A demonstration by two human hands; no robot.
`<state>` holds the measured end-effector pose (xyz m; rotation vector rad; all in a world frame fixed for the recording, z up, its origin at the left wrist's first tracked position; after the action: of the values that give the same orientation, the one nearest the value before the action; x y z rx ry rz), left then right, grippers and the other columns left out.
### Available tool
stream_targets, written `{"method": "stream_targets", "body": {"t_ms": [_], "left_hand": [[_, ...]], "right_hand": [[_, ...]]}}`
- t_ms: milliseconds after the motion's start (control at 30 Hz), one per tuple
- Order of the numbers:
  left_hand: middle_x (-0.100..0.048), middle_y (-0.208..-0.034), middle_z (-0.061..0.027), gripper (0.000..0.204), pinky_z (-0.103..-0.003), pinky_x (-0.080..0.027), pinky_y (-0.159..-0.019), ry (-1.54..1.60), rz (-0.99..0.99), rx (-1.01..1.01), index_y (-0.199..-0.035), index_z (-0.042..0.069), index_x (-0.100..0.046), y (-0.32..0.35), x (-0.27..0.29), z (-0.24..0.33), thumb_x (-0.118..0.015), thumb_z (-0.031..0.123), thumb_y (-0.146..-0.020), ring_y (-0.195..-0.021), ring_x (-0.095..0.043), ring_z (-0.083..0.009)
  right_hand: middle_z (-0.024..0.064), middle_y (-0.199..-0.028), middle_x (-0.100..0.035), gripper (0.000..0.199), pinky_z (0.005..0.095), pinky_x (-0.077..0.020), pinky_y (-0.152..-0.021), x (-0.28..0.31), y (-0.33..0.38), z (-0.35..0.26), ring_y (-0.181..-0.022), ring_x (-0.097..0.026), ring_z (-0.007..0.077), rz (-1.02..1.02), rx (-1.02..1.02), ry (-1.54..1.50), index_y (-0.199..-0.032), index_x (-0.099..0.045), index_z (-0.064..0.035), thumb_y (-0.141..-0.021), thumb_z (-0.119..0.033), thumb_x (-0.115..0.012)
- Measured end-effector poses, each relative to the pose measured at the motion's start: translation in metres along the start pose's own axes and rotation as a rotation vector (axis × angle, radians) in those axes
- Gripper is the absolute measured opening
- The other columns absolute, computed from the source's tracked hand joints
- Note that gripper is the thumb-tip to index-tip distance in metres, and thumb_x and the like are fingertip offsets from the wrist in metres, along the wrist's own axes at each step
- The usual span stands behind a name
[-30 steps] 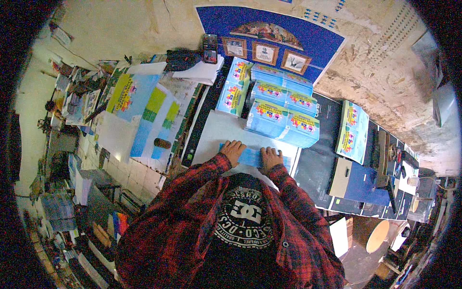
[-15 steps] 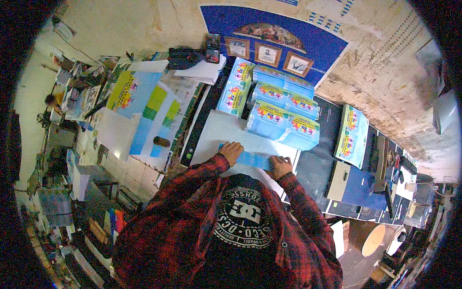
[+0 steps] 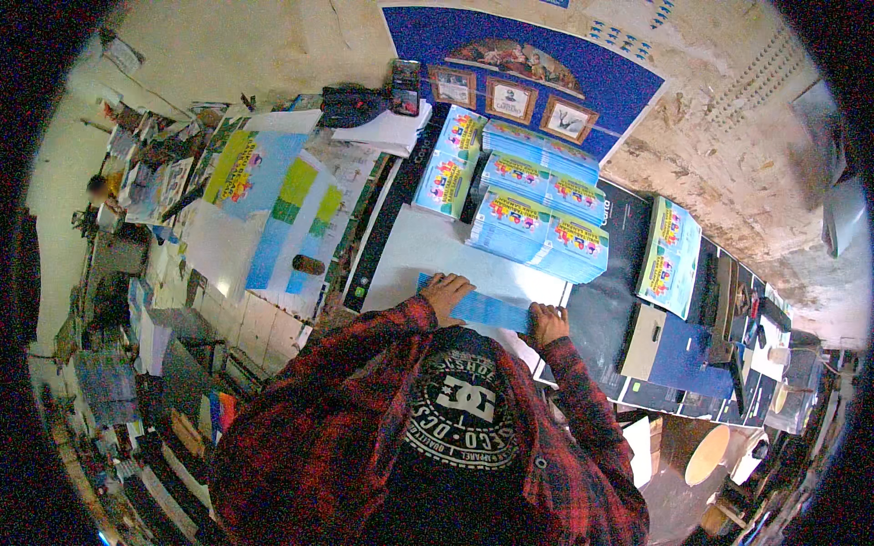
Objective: The person folds stacks of light blue printed paper sheets in half by hand on a work table. They repeatedly pick up a stack, fold it, and place the folded bundle onto a growing pile of finished items.
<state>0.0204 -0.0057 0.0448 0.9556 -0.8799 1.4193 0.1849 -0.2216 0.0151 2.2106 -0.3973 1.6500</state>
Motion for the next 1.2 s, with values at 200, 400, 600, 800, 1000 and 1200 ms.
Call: {"method": "stream_targets", "body": {"t_ms": [200,400,600,800,1000,1200], "left_hand": [[-0.052,-0.110,-0.0082,0.051,-0.043,-0.035,-0.089,0.094,-0.079,0.004,-0.110,0.011,-0.053,-0.004,-0.019,-0.013,-0.072,0.032,-0.067,-0.108,-0.048,-0.0264],[-0.051,-0.106,-0.0062,0.046,-0.041,-0.034,-0.090,0.065,-0.032,-0.035,-0.108,0.011,-0.053,-0.004,-0.024,-0.014,-0.071,0.025,-0.068,-0.106,-0.048,-0.0241],[-0.052,-0.105,-0.0049,0.047,-0.041,-0.035,-0.088,0.046,0.004,-0.042,-0.108,0.012,-0.053,0.000,-0.024,-0.014,-0.072,0.028,-0.068,-0.106,-0.048,-0.0234],[-0.053,-0.103,-0.0066,0.046,-0.042,-0.035,-0.089,0.110,0.019,-0.033,-0.107,0.013,-0.055,0.000,-0.024,-0.013,-0.072,0.030,-0.068,-0.104,-0.049,-0.0259],[-0.053,-0.104,-0.0065,0.046,-0.041,-0.035,-0.090,0.124,-0.027,-0.011,-0.107,0.014,-0.055,-0.001,-0.023,-0.013,-0.072,0.028,-0.067,-0.105,-0.049,-0.0252],[-0.054,-0.102,-0.0060,0.042,-0.039,-0.035,-0.089,0.108,0.016,-0.020,-0.104,0.012,-0.055,0.000,-0.016,-0.009,-0.072,0.026,-0.069,-0.103,-0.050,-0.0236]], "right_hand": [[0.0126,-0.112,-0.057,0.066,0.0453,-0.0344,-0.095,0.008,-0.016,-0.033,-0.107,-0.053,0.0285,-0.060,0.085,-0.022,-0.114,-0.049,-0.0076,-0.065,-0.046,-0.072],[0.0125,-0.105,-0.058,0.054,0.0425,-0.0390,-0.089,-0.009,-0.055,-0.095,-0.101,-0.055,0.0294,-0.004,0.183,-0.158,-0.109,-0.052,-0.0063,-0.072,-0.043,-0.067],[0.0118,-0.098,-0.061,0.050,0.0437,-0.0411,-0.086,-0.003,-0.044,-0.070,-0.094,-0.059,0.0302,-0.064,0.209,-0.172,-0.107,-0.054,-0.0094,-0.073,-0.045,-0.066],[0.0126,-0.107,-0.061,0.057,0.0446,-0.0381,-0.090,0.017,0.002,-0.006,-0.102,-0.056,0.0305,-0.044,0.049,-0.121,-0.110,-0.055,-0.0108,-0.068,-0.046,-0.071],[0.0102,-0.102,-0.062,0.050,0.0434,-0.0389,-0.088,0.002,0.018,0.014,-0.099,-0.057,0.0290,0.066,0.041,-0.094,-0.105,-0.056,-0.0112,-0.067,-0.039,-0.074],[0.0085,-0.096,-0.064,0.046,0.0428,-0.0396,-0.086,-0.002,0.018,0.016,-0.092,-0.060,0.0276,0.083,0.025,-0.131,-0.104,-0.057,-0.0112,-0.068,-0.034,-0.074]]}}
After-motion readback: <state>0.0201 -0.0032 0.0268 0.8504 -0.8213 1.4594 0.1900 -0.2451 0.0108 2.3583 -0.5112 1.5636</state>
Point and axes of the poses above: each hand's wrist, its own y-axis away from the middle knuckle, its own x-axis out of the back of the hand, z = x × y, the point moved 3 cm from there along -y, towards the middle knuckle
